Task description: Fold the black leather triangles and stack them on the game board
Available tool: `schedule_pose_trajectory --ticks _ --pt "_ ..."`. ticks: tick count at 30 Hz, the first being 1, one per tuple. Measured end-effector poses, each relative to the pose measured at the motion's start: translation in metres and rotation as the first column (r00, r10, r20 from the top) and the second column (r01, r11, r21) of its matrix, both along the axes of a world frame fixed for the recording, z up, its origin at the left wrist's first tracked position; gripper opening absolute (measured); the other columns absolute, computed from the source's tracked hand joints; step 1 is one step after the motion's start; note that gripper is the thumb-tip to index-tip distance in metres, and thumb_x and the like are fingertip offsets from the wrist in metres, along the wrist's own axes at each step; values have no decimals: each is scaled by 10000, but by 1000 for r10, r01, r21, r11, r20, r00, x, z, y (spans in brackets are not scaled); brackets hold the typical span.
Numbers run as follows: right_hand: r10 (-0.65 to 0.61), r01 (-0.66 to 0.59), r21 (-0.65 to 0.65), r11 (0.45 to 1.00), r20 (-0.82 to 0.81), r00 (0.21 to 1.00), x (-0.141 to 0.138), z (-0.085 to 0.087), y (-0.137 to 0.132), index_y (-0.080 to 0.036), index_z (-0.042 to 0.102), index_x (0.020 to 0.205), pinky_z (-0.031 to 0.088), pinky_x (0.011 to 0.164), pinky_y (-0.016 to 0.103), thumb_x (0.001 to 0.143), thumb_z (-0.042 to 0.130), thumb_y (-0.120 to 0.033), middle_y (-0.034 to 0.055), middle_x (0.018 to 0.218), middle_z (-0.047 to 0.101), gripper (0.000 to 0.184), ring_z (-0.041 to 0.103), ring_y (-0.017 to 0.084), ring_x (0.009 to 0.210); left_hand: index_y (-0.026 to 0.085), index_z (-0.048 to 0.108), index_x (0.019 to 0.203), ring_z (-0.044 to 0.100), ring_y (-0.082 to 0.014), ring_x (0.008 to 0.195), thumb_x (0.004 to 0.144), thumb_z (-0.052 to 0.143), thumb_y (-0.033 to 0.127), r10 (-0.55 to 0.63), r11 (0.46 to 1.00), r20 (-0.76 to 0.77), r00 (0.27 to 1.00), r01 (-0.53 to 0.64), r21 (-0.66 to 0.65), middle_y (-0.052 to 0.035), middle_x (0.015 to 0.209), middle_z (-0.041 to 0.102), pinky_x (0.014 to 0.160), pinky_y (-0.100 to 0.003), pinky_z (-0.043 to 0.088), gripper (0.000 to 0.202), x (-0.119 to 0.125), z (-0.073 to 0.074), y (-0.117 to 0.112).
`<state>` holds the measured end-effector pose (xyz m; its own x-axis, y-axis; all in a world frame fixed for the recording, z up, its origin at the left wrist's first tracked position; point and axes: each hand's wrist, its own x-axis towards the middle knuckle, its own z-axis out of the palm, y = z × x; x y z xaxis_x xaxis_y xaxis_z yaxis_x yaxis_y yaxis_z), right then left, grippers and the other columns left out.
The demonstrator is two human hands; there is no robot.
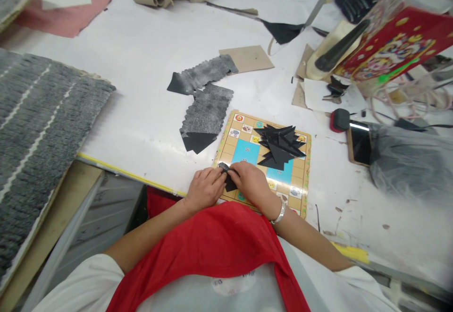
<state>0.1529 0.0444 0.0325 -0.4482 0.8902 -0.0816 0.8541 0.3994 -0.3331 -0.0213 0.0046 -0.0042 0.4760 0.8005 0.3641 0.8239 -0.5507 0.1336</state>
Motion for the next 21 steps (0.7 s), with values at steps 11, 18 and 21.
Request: schedule_pose_trajectory --ticks 11,18,21 --pt "193 -177 288 941 -27 981 8 -22 -13 -155 630 1066 375 732 304 952 405 -207 91 958 627 258 508 195 839 154 612 996 546 -181 929 911 465 254 25 990 288 957 16 -139 -106 1034 581 814 -320 491 198 -11 1 14" --pt "153 -139 215 967 -49 987 8 -20 -14 -157 623 1090 384 797 302 968 353 -218 89 992 624 302 515 195 903 156 623 965 519 -183 807 930 442 279 -73 991 20 997 75 -109 -74 854 595 726 -322 443 223 -13 9 18" --pt "107 -93 211 973 -55 993 7 -22 -14 -164 624 1085 374 782 298 973 353 -241 81 956 624 303 515 190 871 163 627 963 509 -179 788 933 439 293 -73 993 -16 997 71 -99 -68 827 585 707 -316 420 231 -15 11 18"
